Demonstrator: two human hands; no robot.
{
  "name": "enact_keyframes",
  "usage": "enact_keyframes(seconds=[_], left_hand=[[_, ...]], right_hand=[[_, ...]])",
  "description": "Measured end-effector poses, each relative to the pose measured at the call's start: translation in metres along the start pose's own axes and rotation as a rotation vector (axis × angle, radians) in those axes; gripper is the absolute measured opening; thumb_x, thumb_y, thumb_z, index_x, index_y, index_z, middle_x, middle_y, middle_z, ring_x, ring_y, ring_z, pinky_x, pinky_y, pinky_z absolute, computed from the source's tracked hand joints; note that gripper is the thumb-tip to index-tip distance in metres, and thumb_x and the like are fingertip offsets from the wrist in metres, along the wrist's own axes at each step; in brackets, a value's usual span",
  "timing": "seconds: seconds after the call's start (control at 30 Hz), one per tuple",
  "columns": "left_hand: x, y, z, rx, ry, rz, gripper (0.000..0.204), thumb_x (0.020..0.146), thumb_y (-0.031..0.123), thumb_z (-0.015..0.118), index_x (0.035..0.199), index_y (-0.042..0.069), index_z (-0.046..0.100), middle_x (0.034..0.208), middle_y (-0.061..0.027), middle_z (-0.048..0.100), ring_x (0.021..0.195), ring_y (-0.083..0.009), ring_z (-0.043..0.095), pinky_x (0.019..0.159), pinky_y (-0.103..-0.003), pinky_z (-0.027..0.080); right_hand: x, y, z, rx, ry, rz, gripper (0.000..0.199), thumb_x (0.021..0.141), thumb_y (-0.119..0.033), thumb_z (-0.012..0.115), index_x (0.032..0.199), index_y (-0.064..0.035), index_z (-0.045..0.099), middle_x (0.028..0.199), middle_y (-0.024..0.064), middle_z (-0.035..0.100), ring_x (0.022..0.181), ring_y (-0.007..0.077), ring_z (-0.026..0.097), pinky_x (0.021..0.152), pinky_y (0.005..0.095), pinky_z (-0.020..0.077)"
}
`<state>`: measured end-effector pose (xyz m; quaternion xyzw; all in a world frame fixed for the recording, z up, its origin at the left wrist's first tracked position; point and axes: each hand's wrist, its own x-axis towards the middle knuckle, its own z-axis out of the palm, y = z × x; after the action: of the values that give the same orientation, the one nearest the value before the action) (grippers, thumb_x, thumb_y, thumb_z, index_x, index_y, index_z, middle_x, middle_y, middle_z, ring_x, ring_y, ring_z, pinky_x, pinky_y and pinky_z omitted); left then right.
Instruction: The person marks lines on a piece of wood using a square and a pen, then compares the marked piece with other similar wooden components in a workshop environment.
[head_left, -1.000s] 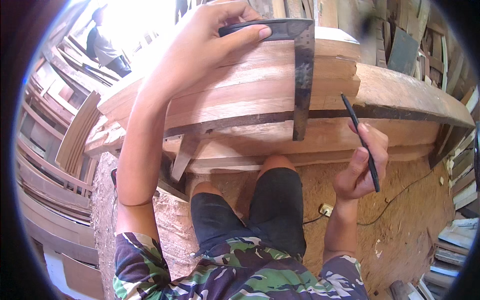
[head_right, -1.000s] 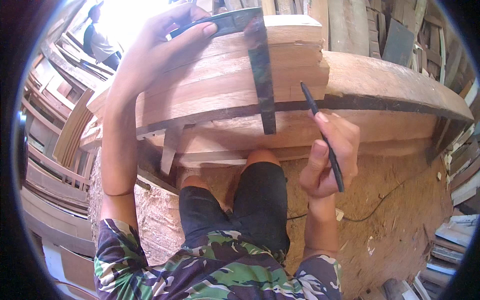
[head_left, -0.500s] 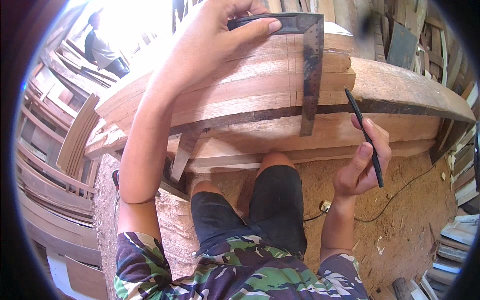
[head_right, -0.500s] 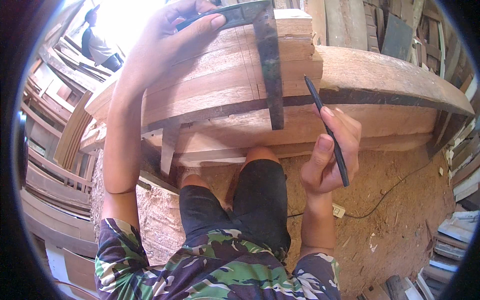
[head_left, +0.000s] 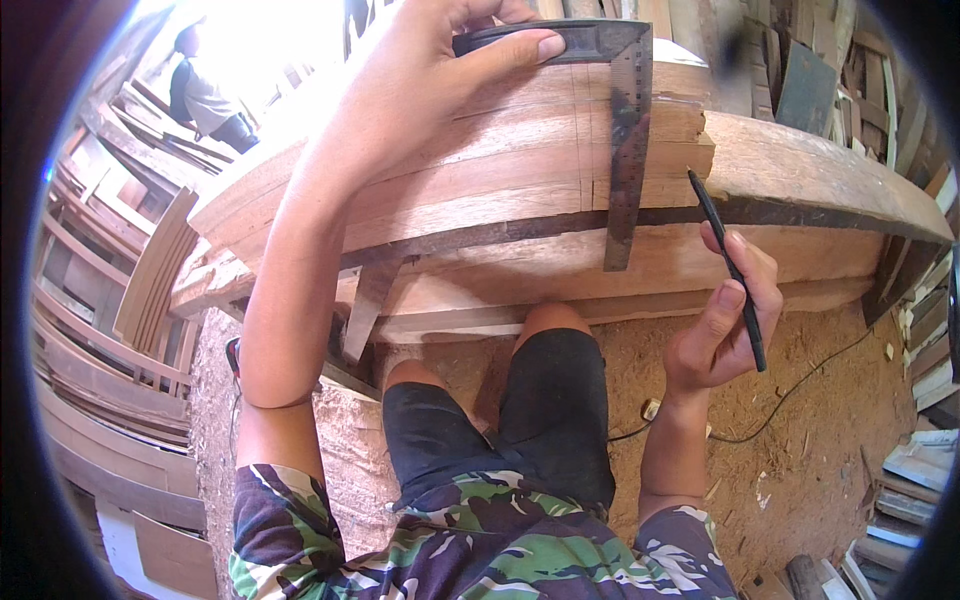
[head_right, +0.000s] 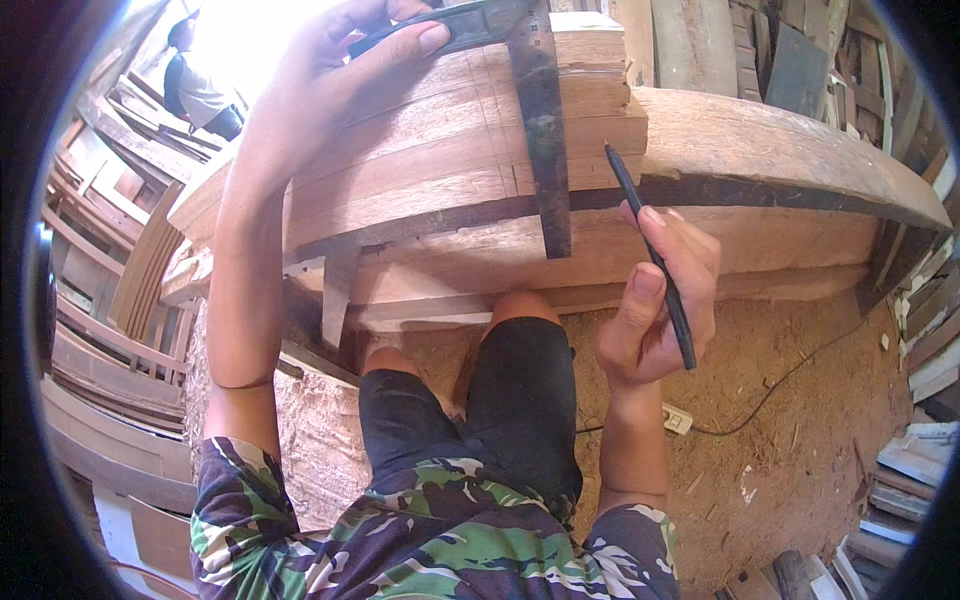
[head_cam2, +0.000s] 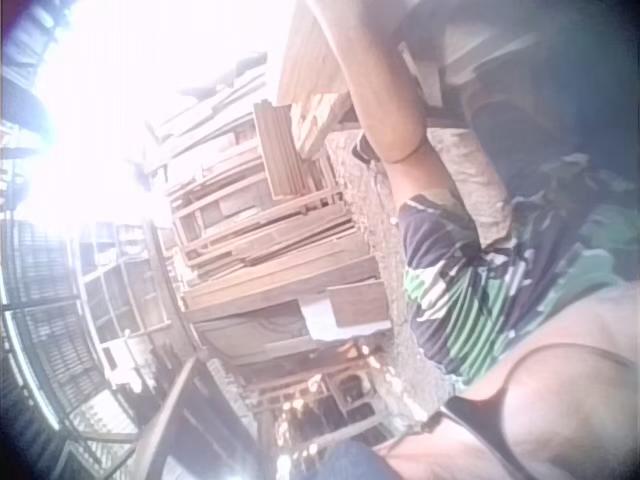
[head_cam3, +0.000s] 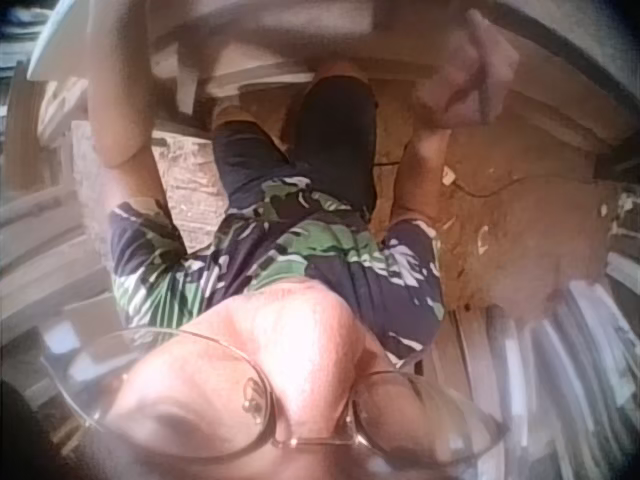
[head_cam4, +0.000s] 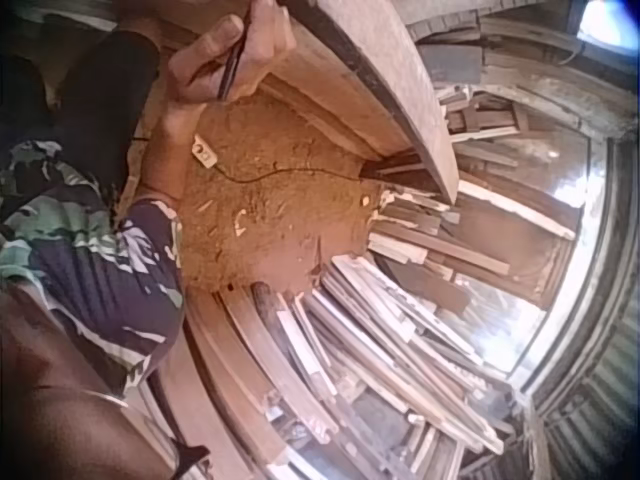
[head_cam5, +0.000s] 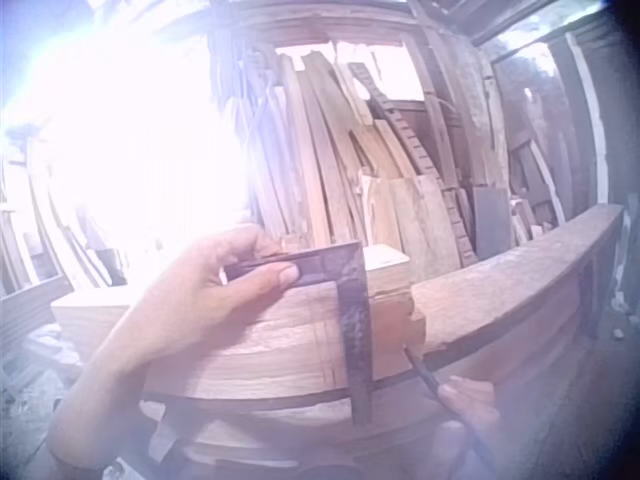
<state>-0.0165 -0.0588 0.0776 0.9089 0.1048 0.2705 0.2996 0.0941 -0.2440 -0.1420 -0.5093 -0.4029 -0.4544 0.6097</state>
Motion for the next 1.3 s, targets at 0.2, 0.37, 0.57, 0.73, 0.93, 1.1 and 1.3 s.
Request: enact_keyframes(seconds=[0.2, 0.37, 0.57, 0.73, 0.93, 1.1, 1.3], left_hand=[[0.007, -0.004, -0.002, 0.002, -0.040, -0.036, 0.022, 0.107, 0.028, 0.069, 0.104, 0.006, 0.072, 0.073, 0.0027, 0.060, 0.062, -0.0066, 0.056, 0.055, -0.024, 0.044], [0.006, -0.006, -0.001, 0.005, -0.019, -0.033, 0.022, 0.106, 0.028, 0.070, 0.106, 0.006, 0.073, 0.073, 0.0025, 0.061, 0.063, -0.0068, 0.056, 0.056, -0.024, 0.044], [0.006, -0.009, 0.002, -0.004, 0.014, -0.016, 0.025, 0.105, 0.029, 0.070, 0.110, 0.005, 0.074, 0.077, 0.0015, 0.063, 0.067, -0.0077, 0.058, 0.059, -0.025, 0.046], [0.005, -0.012, 0.000, -0.032, -0.002, 0.003, 0.026, 0.105, 0.030, 0.070, 0.112, 0.004, 0.074, 0.079, 0.0016, 0.063, 0.067, -0.0081, 0.058, 0.059, -0.025, 0.046], [-0.002, 0.014, 0.002, 0.018, 0.026, -0.148, 0.025, 0.105, 0.029, 0.071, 0.109, 0.005, 0.074, 0.078, 0.0015, 0.063, 0.067, -0.0079, 0.058, 0.059, -0.025, 0.045], [0.002, -0.003, -0.002, -0.004, 0.001, -0.014, 0.022, 0.104, 0.027, 0.072, 0.108, 0.006, 0.074, 0.076, 0.0021, 0.062, 0.067, -0.0075, 0.057, 0.059, -0.024, 0.045], [0.000, 0.008, -0.002, 0.003, -0.017, -0.094, 0.022, 0.104, 0.028, 0.072, 0.108, 0.006, 0.075, 0.074, 0.0027, 0.061, 0.066, -0.0073, 0.057, 0.059, -0.024, 0.044]], right_hand=[[0.003, 0.001, 0.003, 0.034, 0.037, 0.006, 0.031, 0.112, -0.017, 0.053, 0.130, 0.0056, 0.064, 0.112, 0.0231, 0.078, 0.111, 0.0316, 0.069, 0.107, 0.0463, 0.0504], [0.005, 0.003, 0.004, 0.027, 0.037, -0.008, 0.030, 0.113, -0.018, 0.053, 0.129, 0.0047, 0.064, 0.113, 0.0227, 0.078, 0.111, 0.0313, 0.070, 0.108, 0.0475, 0.0499], [0.008, 0.002, 0.006, 0.020, 0.048, -0.016, 0.029, 0.112, -0.017, 0.053, 0.129, 0.0048, 0.063, 0.113, 0.0229, 0.078, 0.110, 0.0314, 0.070, 0.108, 0.0476, 0.0503], [0.009, 0.001, 0.009, 0.033, 0.031, -0.012, 0.029, 0.112, -0.015, 0.053, 0.129, 0.0055, 0.063, 0.114, 0.0232, 0.077, 0.111, 0.0315, 0.070, 0.108, 0.0475, 0.0511], [0.014, 0.001, 0.015, 0.088, 0.072, -0.002, 0.027, 0.110, -0.012, 0.054, 0.129, 0.0055, 0.063, 0.116, 0.0239, 0.077, 0.110, 0.0320, 0.070, 0.105, 0.0450, 0.0532], [0.031, 0.001, 0.024, 0.062, 0.079, -0.063, 0.025, 0.109, -0.007, 0.057, 0.130, 0.0049, 0.064, 0.117, 0.0227, 0.077, 0.107, 0.0304, 0.071, 0.099, 0.0414, 0.0557], [0.056, -0.001, 0.032, -0.097, -0.005, -0.140, 0.025, 0.101, 0.001, 0.069, 0.125, 0.0028, 0.074, 0.117, 0.0152, 0.078, 0.106, 0.0289, 0.071, 0.097, 0.0394, 0.0535]])
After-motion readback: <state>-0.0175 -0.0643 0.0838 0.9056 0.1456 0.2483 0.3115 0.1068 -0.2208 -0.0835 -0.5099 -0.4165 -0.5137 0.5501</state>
